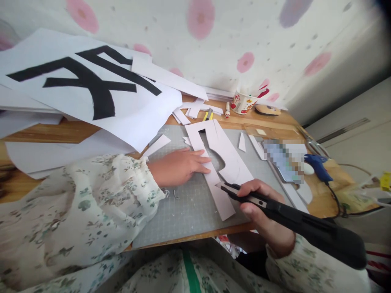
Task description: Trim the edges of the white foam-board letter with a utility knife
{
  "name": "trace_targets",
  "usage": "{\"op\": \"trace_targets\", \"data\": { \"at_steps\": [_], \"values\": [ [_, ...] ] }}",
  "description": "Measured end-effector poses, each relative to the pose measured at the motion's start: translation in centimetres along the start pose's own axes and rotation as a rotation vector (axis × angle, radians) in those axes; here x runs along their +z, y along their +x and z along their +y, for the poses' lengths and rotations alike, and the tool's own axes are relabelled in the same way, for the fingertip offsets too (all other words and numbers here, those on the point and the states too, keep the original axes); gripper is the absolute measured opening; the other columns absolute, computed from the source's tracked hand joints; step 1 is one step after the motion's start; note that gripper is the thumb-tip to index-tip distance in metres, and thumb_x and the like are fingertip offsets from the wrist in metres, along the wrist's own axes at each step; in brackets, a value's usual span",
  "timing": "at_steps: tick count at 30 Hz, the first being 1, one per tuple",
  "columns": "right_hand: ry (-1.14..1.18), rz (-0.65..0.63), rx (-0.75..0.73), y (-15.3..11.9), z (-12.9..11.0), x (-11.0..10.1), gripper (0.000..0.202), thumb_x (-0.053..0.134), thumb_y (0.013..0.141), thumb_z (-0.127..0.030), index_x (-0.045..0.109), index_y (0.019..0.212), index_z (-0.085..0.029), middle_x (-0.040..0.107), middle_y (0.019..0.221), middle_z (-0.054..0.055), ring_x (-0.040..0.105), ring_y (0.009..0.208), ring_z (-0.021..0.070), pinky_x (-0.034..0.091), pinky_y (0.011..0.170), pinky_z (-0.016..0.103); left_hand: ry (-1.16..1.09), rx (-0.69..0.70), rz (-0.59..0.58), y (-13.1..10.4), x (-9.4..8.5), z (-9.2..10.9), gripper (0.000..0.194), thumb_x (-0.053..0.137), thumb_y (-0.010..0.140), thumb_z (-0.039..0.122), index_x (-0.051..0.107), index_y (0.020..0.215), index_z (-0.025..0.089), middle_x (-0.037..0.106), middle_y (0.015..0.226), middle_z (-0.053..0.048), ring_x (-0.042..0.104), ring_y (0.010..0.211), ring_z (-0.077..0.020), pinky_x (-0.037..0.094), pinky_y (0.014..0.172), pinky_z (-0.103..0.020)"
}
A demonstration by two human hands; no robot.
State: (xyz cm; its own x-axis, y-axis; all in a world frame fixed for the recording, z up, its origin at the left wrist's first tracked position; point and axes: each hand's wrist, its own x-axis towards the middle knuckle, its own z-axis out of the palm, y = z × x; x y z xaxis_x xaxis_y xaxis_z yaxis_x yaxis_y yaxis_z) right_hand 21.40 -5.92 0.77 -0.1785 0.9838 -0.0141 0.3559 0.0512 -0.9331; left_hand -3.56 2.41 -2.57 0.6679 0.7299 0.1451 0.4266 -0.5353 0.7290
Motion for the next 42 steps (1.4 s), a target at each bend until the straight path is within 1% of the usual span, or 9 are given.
{"op": "trace_targets", "data": {
  "at_steps": [2, 4, 6, 8, 12, 19, 27, 33, 42],
  "values": [
    [-0.159, 0.008, -0.054, 0.1, -0.3, 0.2, 0.018, 0.068, 0.074, -0.041, 0.062, 0.080, -0.025, 0.061, 0.063, 0.001, 0.053, 0.054, 0.0164, 0.040, 0.049, 0.028, 0.063, 0.008, -0.032, 0.0, -0.1, 0.1, 0.056, 0.047, 0.072, -0.002, 0.070, 0.109, 0.033, 0.055, 0.138, 0.003, 0.038, 0.138, -0.0253, 0.019, 0.117, -0.050],
    [-0.245, -0.003, -0.101, 0.3, -0.2, 0.5, 0.018, 0.066, 0.076, -0.036, 0.065, 0.090, -0.025, 0.070, 0.081, 0.005, 0.063, 0.069, 0.0209, 0.048, 0.057, 0.029, 0.146, 0.014, -0.079, 0.0, -0.1, 0.2, 0.058, 0.044, 0.074, -0.001, 0.068, 0.114, 0.034, 0.051, 0.142, 0.002, 0.036, 0.139, -0.0265, 0.018, 0.116, -0.050],
    [-0.283, -0.042, -0.147, 0.5, 0.2, 0.8, 0.024, 0.064, 0.078, -0.033, 0.064, 0.100, -0.025, 0.073, 0.095, 0.006, 0.068, 0.084, 0.0234, 0.052, 0.067, 0.031, 0.201, 0.014, -0.112, 0.1, -0.2, 0.3, 0.058, 0.042, 0.075, 0.000, 0.068, 0.115, 0.034, 0.050, 0.144, 0.001, 0.035, 0.140, -0.0282, 0.019, 0.116, -0.051],
    [-0.308, -0.069, -0.201, 0.6, 0.7, 0.8, 0.025, 0.064, 0.080, -0.030, 0.063, 0.104, -0.025, 0.073, 0.100, 0.006, 0.069, 0.088, 0.0226, 0.053, 0.072, 0.030, 0.192, 0.023, -0.108, 0.1, -0.2, 0.3, 0.056, 0.044, 0.076, 0.001, 0.070, 0.111, 0.035, 0.051, 0.142, 0.002, 0.035, 0.139, -0.0289, 0.019, 0.115, -0.051],
    [-0.392, -0.081, -0.310, 0.7, 1.0, 0.6, 0.027, 0.062, 0.082, -0.026, 0.062, 0.108, -0.023, 0.074, 0.101, 0.006, 0.071, 0.086, 0.0206, 0.055, 0.075, 0.028, 0.120, 0.046, -0.083, 0.1, -0.3, 0.4, 0.054, 0.047, 0.074, 0.001, 0.072, 0.104, 0.038, 0.055, 0.139, 0.004, 0.037, 0.137, -0.0296, 0.019, 0.115, -0.051],
    [-0.514, -0.117, -0.432, 0.6, 0.8, 0.5, 0.028, 0.060, 0.084, -0.024, 0.059, 0.112, -0.022, 0.075, 0.097, 0.007, 0.072, 0.083, 0.0192, 0.056, 0.072, 0.026, 0.114, 0.028, -0.119, 0.2, -0.5, 0.6, 0.058, 0.043, 0.074, -0.002, 0.073, 0.104, 0.038, 0.051, 0.142, 0.002, 0.032, 0.140, -0.0340, 0.017, 0.112, -0.059],
    [-0.501, -0.122, -0.676, 0.6, 1.2, 0.5, 0.033, 0.057, 0.082, -0.016, 0.056, 0.115, -0.018, 0.072, 0.081, 0.005, 0.068, 0.066, 0.0154, 0.055, 0.059, 0.023, 0.346, -0.013, -0.267, 0.3, -1.0, 1.3, 0.061, 0.040, 0.081, -0.003, 0.066, 0.118, 0.038, 0.038, 0.152, 0.004, 0.021, 0.145, -0.0270, 0.019, 0.116, -0.052],
    [-0.516, -0.107, -0.705, 0.2, 1.6, 0.7, 0.033, 0.058, 0.081, -0.014, 0.056, 0.113, -0.014, 0.070, 0.077, 0.006, 0.066, 0.062, 0.0151, 0.054, 0.057, 0.024, 0.414, -0.024, -0.290, 0.3, -1.1, 1.5, 0.063, 0.040, 0.081, -0.003, 0.063, 0.121, 0.039, 0.034, 0.153, 0.005, 0.018, 0.146, -0.0261, 0.020, 0.116, -0.049],
    [-0.556, -0.077, -0.728, -0.3, 1.8, 0.8, 0.035, 0.058, 0.081, -0.016, 0.054, 0.116, -0.016, 0.072, 0.079, 0.006, 0.069, 0.066, 0.0183, 0.056, 0.059, 0.027, 0.414, -0.032, -0.288, 0.3, -1.0, 1.1, 0.064, 0.040, 0.081, -0.004, 0.063, 0.121, 0.040, 0.032, 0.154, 0.006, 0.016, 0.146, -0.0248, 0.019, 0.116, -0.050]
  ]
}}
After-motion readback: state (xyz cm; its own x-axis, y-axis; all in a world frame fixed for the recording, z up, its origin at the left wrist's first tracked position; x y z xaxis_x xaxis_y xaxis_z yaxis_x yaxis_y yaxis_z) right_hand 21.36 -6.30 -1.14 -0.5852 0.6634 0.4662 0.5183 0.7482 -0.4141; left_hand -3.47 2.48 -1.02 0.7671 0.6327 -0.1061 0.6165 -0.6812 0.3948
